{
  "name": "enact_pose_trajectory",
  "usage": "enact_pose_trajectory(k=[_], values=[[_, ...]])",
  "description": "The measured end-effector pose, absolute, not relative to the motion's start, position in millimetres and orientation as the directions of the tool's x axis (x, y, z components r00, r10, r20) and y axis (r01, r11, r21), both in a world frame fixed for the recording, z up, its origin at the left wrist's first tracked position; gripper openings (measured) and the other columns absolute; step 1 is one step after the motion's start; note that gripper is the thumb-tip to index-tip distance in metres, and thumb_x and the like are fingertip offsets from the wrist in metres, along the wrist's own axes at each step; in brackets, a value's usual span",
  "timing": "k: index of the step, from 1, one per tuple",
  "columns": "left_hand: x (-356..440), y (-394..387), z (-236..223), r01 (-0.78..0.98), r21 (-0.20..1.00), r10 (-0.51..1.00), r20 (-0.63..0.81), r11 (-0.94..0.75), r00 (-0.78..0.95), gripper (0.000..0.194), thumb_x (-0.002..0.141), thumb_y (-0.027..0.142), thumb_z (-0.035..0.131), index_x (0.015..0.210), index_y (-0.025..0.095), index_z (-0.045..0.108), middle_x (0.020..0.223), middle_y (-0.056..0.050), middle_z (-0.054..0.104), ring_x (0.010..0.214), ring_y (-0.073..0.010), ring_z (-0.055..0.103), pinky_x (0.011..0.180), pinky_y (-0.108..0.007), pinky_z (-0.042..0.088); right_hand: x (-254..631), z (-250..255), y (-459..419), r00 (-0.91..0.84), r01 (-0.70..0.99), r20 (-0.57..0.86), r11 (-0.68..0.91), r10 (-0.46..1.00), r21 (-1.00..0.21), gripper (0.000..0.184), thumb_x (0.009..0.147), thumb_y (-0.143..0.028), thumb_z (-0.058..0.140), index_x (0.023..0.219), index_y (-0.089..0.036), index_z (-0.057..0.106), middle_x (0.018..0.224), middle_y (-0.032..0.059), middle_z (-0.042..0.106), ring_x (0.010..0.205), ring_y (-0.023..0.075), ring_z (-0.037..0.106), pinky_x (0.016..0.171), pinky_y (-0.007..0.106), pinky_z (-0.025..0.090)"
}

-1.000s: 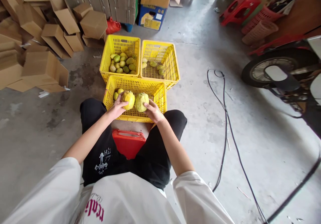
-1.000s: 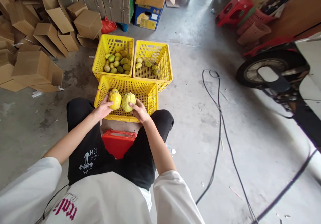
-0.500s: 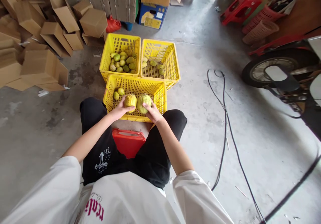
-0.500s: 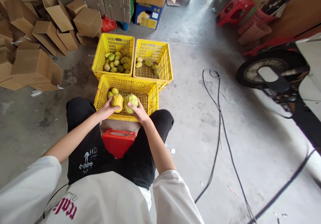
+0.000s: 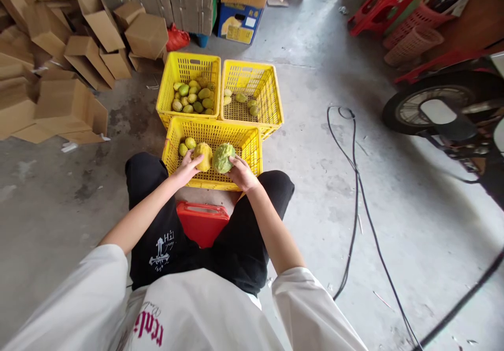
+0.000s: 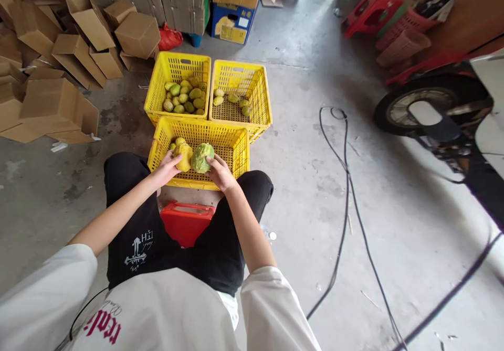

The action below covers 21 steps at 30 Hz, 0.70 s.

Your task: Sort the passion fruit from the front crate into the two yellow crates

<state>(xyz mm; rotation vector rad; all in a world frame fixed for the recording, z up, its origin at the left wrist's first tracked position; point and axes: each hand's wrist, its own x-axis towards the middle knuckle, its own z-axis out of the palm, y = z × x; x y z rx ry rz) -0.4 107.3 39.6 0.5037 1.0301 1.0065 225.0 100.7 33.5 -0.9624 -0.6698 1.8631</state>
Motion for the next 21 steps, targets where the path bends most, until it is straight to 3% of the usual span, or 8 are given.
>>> enact_pose_trajectory(k=[8, 16, 21], values=[[7, 103, 34, -0.412, 0.764, 0.865, -0.472, 0.497, 0.167, 0.058, 0.074, 0.024, 0.102, 0.125, 0.020, 0.076, 0.132, -0.012, 0.084, 0.148, -0.0375, 0.071, 0.131, -0.051, 0.054, 218, 35, 96, -0.281, -0.489, -0.373, -0.466, 0.884, -0.737, 0.051, 0.080, -0.050, 0.102, 0.113, -0.032, 0.068, 0.116, 0.0003, 0.084, 0.126, 0.0294, 0.080, 0.104, 0.050, 0.073], [5, 106, 39, -0.492, 0.666, 0.812, -0.558, 0.561, 0.170, 0.027, 0.101, 0.025, 0.068, 0.127, 0.020, 0.074, 0.129, -0.011, 0.085, 0.143, -0.0303, 0.074, 0.121, -0.047, 0.063, 213, 31, 99, -0.182, -0.536, -0.441, -0.465, 0.879, -0.705, 0.057, 0.075, -0.039, 0.105, 0.107, -0.033, 0.059, 0.109, -0.0064, 0.077, 0.115, 0.0252, 0.082, 0.097, 0.048, 0.077], [7, 104, 41, -0.440, 0.700, 0.818, -0.548, 0.563, 0.175, 0.031, 0.095, 0.027, 0.084, 0.122, 0.023, 0.068, 0.133, -0.008, 0.082, 0.141, -0.0289, 0.074, 0.116, -0.044, 0.067, 211, 28, 103, -0.155, -0.516, -0.549, -0.541, 0.822, -0.664, 0.042, 0.089, -0.050, 0.091, 0.118, -0.034, 0.066, 0.122, 0.0007, 0.082, 0.121, 0.0277, 0.082, 0.098, 0.049, 0.078]])
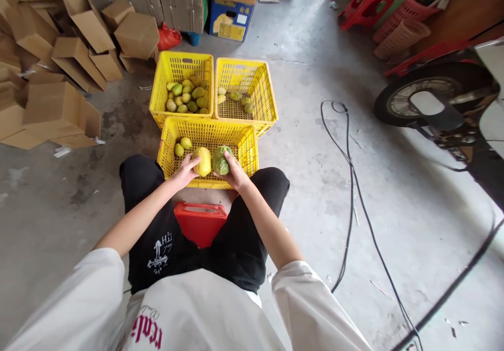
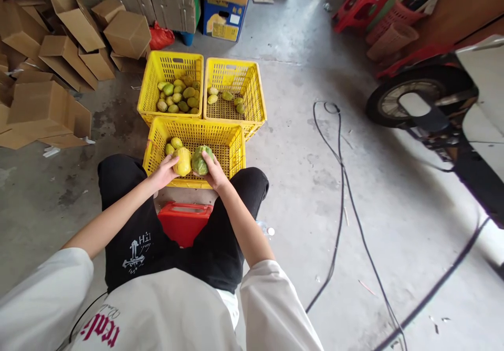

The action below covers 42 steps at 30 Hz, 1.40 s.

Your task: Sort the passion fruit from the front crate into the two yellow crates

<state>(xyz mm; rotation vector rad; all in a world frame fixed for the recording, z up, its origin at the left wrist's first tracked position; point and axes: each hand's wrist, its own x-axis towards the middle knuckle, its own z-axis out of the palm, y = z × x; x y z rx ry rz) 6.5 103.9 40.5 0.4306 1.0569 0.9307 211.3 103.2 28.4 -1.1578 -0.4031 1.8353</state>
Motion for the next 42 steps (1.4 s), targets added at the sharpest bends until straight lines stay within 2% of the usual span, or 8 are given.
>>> enact_pose_trajectory(k=[5, 9, 14, 22, 27, 32, 37, 42], values=[[10, 103, 47, -0.421, 0.710, 0.818, -0.552, 0.564, 0.165, 0.028, 0.100, 0.028, 0.081, 0.124, 0.023, 0.067, 0.137, -0.010, 0.081, 0.142, -0.0306, 0.074, 0.117, -0.049, 0.069, 209, 28, 104, -0.231, -0.584, -0.574, -0.584, 0.785, -0.564, 0.034, 0.093, -0.054, 0.078, 0.117, -0.031, 0.067, 0.117, 0.0054, 0.084, 0.130, 0.0331, 0.080, 0.102, 0.057, 0.076], [8, 105, 49, -0.449, 0.712, 0.825, -0.554, 0.539, 0.113, 0.040, 0.093, 0.026, 0.087, 0.128, 0.027, 0.068, 0.139, -0.008, 0.079, 0.141, -0.0325, 0.075, 0.114, -0.052, 0.073, 210, 33, 102, -0.302, -0.653, -0.521, -0.572, 0.798, -0.496, 0.034, 0.081, -0.038, 0.071, 0.113, -0.030, 0.065, 0.117, 0.0062, 0.085, 0.135, 0.0372, 0.078, 0.104, 0.064, 0.075], [6, 108, 51, -0.487, 0.682, 0.814, -0.570, 0.546, 0.115, 0.053, 0.089, 0.029, 0.089, 0.137, 0.031, 0.066, 0.140, -0.007, 0.078, 0.141, -0.0343, 0.076, 0.110, -0.051, 0.074, 209, 37, 103, -0.295, -0.617, -0.491, -0.556, 0.820, -0.557, 0.035, 0.078, -0.032, 0.070, 0.113, -0.028, 0.068, 0.117, 0.0067, 0.086, 0.133, 0.0349, 0.079, 0.107, 0.059, 0.074], [10, 104, 59, -0.534, 0.598, 0.778, -0.593, 0.597, 0.206, 0.036, 0.096, 0.027, 0.063, 0.132, 0.025, 0.061, 0.147, -0.012, 0.078, 0.143, -0.0356, 0.075, 0.117, -0.060, 0.068, 208, 36, 100, -0.247, -0.527, -0.451, -0.509, 0.858, -0.680, 0.038, 0.084, -0.050, 0.087, 0.109, -0.029, 0.070, 0.114, 0.0063, 0.087, 0.136, 0.0336, 0.079, 0.107, 0.051, 0.074], [12, 102, 50, -0.485, 0.602, 0.755, -0.615, 0.635, 0.225, 0.035, 0.092, 0.026, 0.072, 0.124, 0.027, 0.057, 0.141, -0.009, 0.078, 0.132, -0.0336, 0.079, 0.107, -0.056, 0.072, 208, 38, 99, -0.220, -0.554, -0.411, -0.460, 0.885, -0.694, 0.045, 0.081, -0.048, 0.093, 0.111, -0.031, 0.066, 0.115, 0.0026, 0.083, 0.135, 0.0309, 0.077, 0.109, 0.048, 0.072], [8, 105, 43, -0.472, 0.645, 0.776, -0.612, 0.601, 0.153, 0.037, 0.094, 0.030, 0.083, 0.120, 0.028, 0.057, 0.124, -0.005, 0.079, 0.124, -0.0303, 0.082, 0.096, -0.043, 0.073, 208, 39, 99, -0.158, -0.562, -0.512, -0.503, 0.845, -0.657, 0.053, 0.079, -0.040, 0.099, 0.116, -0.035, 0.062, 0.119, -0.0027, 0.078, 0.126, 0.0273, 0.079, 0.107, 0.051, 0.073], [9, 104, 46, -0.448, 0.683, 0.806, -0.566, 0.577, 0.174, 0.055, 0.081, 0.027, 0.095, 0.123, 0.027, 0.059, 0.132, -0.007, 0.078, 0.134, -0.0335, 0.078, 0.105, -0.047, 0.072, 208, 43, 102, -0.213, -0.599, -0.565, -0.563, 0.797, -0.569, 0.036, 0.087, -0.037, 0.081, 0.118, -0.033, 0.064, 0.126, 0.0016, 0.081, 0.131, 0.0315, 0.078, 0.107, 0.058, 0.074], [10, 105, 52, -0.484, 0.654, 0.793, -0.588, 0.581, 0.159, 0.048, 0.082, 0.030, 0.086, 0.123, 0.024, 0.063, 0.131, -0.011, 0.080, 0.139, -0.0382, 0.076, 0.110, -0.051, 0.071, 212, 44, 103, -0.259, -0.619, -0.519, -0.552, 0.815, -0.558, 0.034, 0.078, -0.030, 0.069, 0.112, -0.032, 0.065, 0.118, 0.0035, 0.084, 0.137, 0.0372, 0.075, 0.108, 0.065, 0.072]])
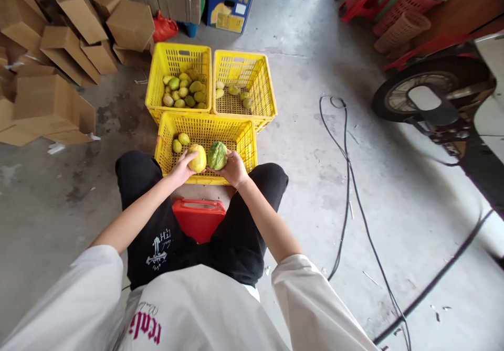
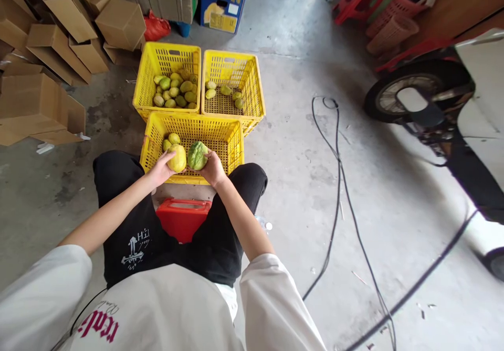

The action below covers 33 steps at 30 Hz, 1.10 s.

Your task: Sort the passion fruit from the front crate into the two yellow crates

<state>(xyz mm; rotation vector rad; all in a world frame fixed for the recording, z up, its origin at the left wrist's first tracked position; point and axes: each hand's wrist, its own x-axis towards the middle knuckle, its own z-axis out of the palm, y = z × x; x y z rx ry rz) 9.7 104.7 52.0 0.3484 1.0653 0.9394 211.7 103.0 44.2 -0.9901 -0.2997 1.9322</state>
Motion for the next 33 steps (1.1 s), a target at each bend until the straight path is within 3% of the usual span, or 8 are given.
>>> enact_pose_trajectory(k=[4, 6, 10, 14, 22, 27, 30, 33], values=[[8, 107, 55, -0.566, 0.598, 0.785, -0.601, 0.568, 0.153, 0.045, 0.090, 0.033, 0.067, 0.133, 0.022, 0.065, 0.130, -0.013, 0.081, 0.141, -0.0394, 0.075, 0.112, -0.056, 0.070, 210, 40, 104, -0.199, -0.592, -0.544, -0.543, 0.815, -0.596, 0.036, 0.079, -0.027, 0.070, 0.114, -0.031, 0.066, 0.120, 0.0042, 0.084, 0.134, 0.0337, 0.077, 0.107, 0.058, 0.074], [8, 107, 55, -0.572, 0.600, 0.792, -0.591, 0.559, 0.154, 0.047, 0.091, 0.032, 0.064, 0.137, 0.022, 0.065, 0.134, -0.013, 0.081, 0.143, -0.0389, 0.074, 0.116, -0.057, 0.068, 210, 36, 104, -0.167, -0.564, -0.560, -0.544, 0.812, -0.621, 0.030, 0.082, -0.031, 0.074, 0.111, -0.031, 0.066, 0.120, 0.0053, 0.083, 0.132, 0.0332, 0.077, 0.106, 0.055, 0.075], [9, 105, 53, -0.524, 0.634, 0.804, -0.562, 0.569, 0.193, 0.043, 0.090, 0.033, 0.079, 0.130, 0.027, 0.063, 0.144, -0.010, 0.077, 0.150, -0.0382, 0.070, 0.120, -0.057, 0.066, 213, 29, 105, -0.161, -0.509, -0.535, -0.534, 0.829, -0.675, 0.031, 0.085, -0.044, 0.084, 0.109, -0.030, 0.068, 0.115, 0.0059, 0.082, 0.131, 0.0333, 0.077, 0.103, 0.052, 0.074], [9, 102, 50, -0.468, 0.659, 0.804, -0.541, 0.588, 0.247, 0.052, 0.085, 0.030, 0.095, 0.123, 0.029, 0.058, 0.146, -0.008, 0.073, 0.149, -0.0364, 0.070, 0.115, -0.054, 0.069, 215, 24, 104, -0.148, -0.499, -0.528, -0.524, 0.836, -0.690, 0.035, 0.084, -0.045, 0.085, 0.112, -0.030, 0.070, 0.116, 0.0045, 0.081, 0.128, 0.0319, 0.078, 0.101, 0.050, 0.072], [8, 103, 48, -0.494, 0.658, 0.807, -0.563, 0.568, 0.179, 0.053, 0.089, 0.031, 0.094, 0.128, 0.031, 0.058, 0.145, -0.006, 0.075, 0.140, -0.0327, 0.076, 0.111, -0.047, 0.071, 210, 29, 103, -0.223, -0.561, -0.528, -0.551, 0.820, -0.618, 0.038, 0.087, -0.048, 0.085, 0.115, -0.031, 0.066, 0.122, 0.0065, 0.082, 0.130, 0.0352, 0.080, 0.104, 0.058, 0.074], [9, 106, 49, -0.514, 0.622, 0.791, -0.574, 0.590, 0.212, 0.044, 0.100, 0.044, 0.074, 0.140, 0.028, 0.063, 0.133, -0.010, 0.082, 0.136, -0.0360, 0.078, 0.109, -0.054, 0.069, 211, 38, 105, -0.245, -0.623, -0.542, -0.559, 0.804, -0.547, 0.032, 0.090, -0.045, 0.070, 0.118, -0.030, 0.068, 0.117, 0.0074, 0.086, 0.135, 0.0379, 0.078, 0.105, 0.059, 0.074], [9, 106, 52, -0.547, 0.603, 0.794, -0.568, 0.581, 0.217, 0.048, 0.101, 0.036, 0.063, 0.147, 0.026, 0.063, 0.133, -0.011, 0.083, 0.139, -0.0362, 0.077, 0.115, -0.056, 0.067, 212, 39, 106, -0.200, -0.645, -0.548, -0.530, 0.812, -0.550, 0.029, 0.089, -0.040, 0.068, 0.117, -0.031, 0.066, 0.114, 0.0053, 0.086, 0.134, 0.0365, 0.080, 0.104, 0.056, 0.075], [11, 105, 53, -0.573, 0.588, 0.795, -0.572, 0.570, 0.204, 0.051, 0.100, 0.029, 0.063, 0.151, 0.024, 0.063, 0.137, -0.010, 0.082, 0.143, -0.0347, 0.075, 0.122, -0.056, 0.064, 211, 38, 107, -0.190, -0.626, -0.544, -0.528, 0.817, -0.574, 0.029, 0.089, -0.041, 0.072, 0.116, -0.030, 0.066, 0.115, 0.0056, 0.086, 0.134, 0.0349, 0.080, 0.105, 0.053, 0.075]])
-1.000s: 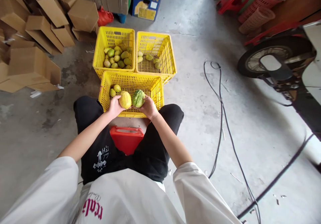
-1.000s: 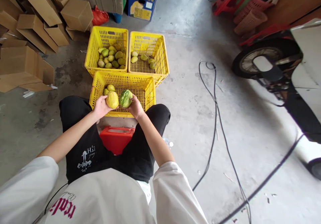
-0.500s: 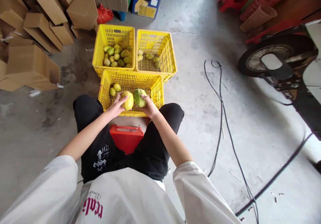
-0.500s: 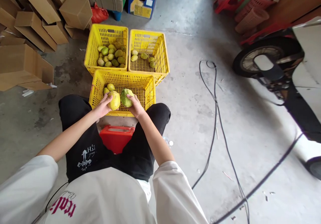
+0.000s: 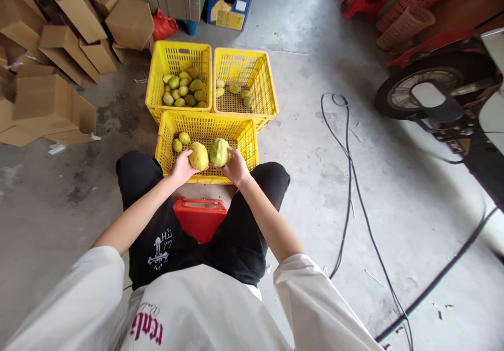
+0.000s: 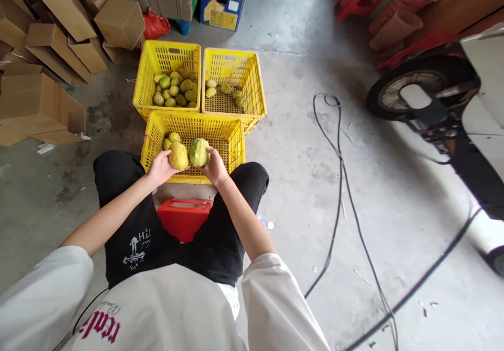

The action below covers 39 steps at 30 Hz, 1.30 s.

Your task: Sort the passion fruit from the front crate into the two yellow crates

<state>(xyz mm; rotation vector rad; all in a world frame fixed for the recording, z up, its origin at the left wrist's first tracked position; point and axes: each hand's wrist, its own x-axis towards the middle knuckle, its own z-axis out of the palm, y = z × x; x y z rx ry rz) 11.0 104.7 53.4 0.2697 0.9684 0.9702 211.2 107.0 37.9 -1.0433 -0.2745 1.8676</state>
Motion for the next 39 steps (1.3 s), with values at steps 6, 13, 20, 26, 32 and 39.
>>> enact_pose_trajectory(k=[6, 13, 20, 26, 32, 39], values=[[12, 106, 50, -0.528, 0.626, 0.796, -0.579, 0.574, 0.177, 0.027, 0.101, 0.027, 0.076, 0.127, 0.022, 0.076, 0.133, -0.014, 0.083, 0.150, -0.0379, 0.070, 0.127, -0.057, 0.063, 210, 34, 106, -0.209, -0.580, -0.503, -0.520, 0.839, -0.627, 0.034, 0.090, -0.049, 0.084, 0.113, -0.030, 0.068, 0.116, 0.0054, 0.085, 0.134, 0.0325, 0.079, 0.107, 0.049, 0.073], [14, 106, 52, -0.516, 0.638, 0.794, -0.589, 0.571, 0.150, 0.031, 0.103, 0.022, 0.075, 0.133, 0.026, 0.072, 0.144, -0.010, 0.080, 0.151, -0.0349, 0.070, 0.123, -0.054, 0.066, 207, 30, 101, -0.114, -0.598, -0.486, -0.451, 0.866, -0.663, 0.050, 0.081, -0.039, 0.095, 0.112, -0.033, 0.057, 0.121, -0.0017, 0.078, 0.124, 0.0266, 0.077, 0.101, 0.046, 0.073], [15, 102, 50, -0.519, 0.607, 0.776, -0.598, 0.602, 0.200, 0.052, 0.094, 0.032, 0.089, 0.141, 0.028, 0.066, 0.157, -0.010, 0.073, 0.150, -0.0346, 0.069, 0.129, -0.059, 0.060, 205, 33, 100, -0.084, -0.541, -0.539, -0.492, 0.838, -0.682, 0.066, 0.075, -0.040, 0.100, 0.121, -0.037, 0.054, 0.131, -0.0027, 0.073, 0.134, 0.0273, 0.073, 0.104, 0.047, 0.072], [11, 107, 51, -0.556, 0.569, 0.762, -0.617, 0.605, 0.198, 0.047, 0.097, 0.023, 0.061, 0.143, 0.022, 0.067, 0.144, -0.012, 0.079, 0.152, -0.0365, 0.068, 0.125, -0.058, 0.062, 211, 34, 103, -0.142, -0.551, -0.546, -0.524, 0.826, -0.649, 0.048, 0.082, -0.042, 0.084, 0.122, -0.036, 0.060, 0.136, 0.0006, 0.075, 0.138, 0.0310, 0.072, 0.111, 0.057, 0.070], [10, 109, 49, -0.537, 0.632, 0.795, -0.592, 0.558, 0.131, 0.037, 0.094, 0.027, 0.073, 0.130, 0.022, 0.067, 0.149, -0.012, 0.078, 0.159, -0.0353, 0.063, 0.129, -0.054, 0.060, 219, 31, 107, -0.212, -0.603, -0.456, -0.483, 0.865, -0.635, 0.041, 0.078, -0.029, 0.073, 0.118, -0.034, 0.064, 0.127, 0.0001, 0.082, 0.133, 0.0324, 0.074, 0.106, 0.053, 0.071], [5, 113, 46, -0.549, 0.666, 0.842, -0.521, 0.505, 0.142, 0.032, 0.093, 0.023, 0.085, 0.123, 0.021, 0.075, 0.136, -0.012, 0.084, 0.153, -0.0347, 0.070, 0.131, -0.051, 0.061, 212, 25, 105, -0.222, -0.538, -0.431, -0.479, 0.874, -0.694, 0.044, 0.077, -0.040, 0.091, 0.114, -0.031, 0.068, 0.120, 0.0038, 0.083, 0.132, 0.0326, 0.077, 0.106, 0.047, 0.071]])
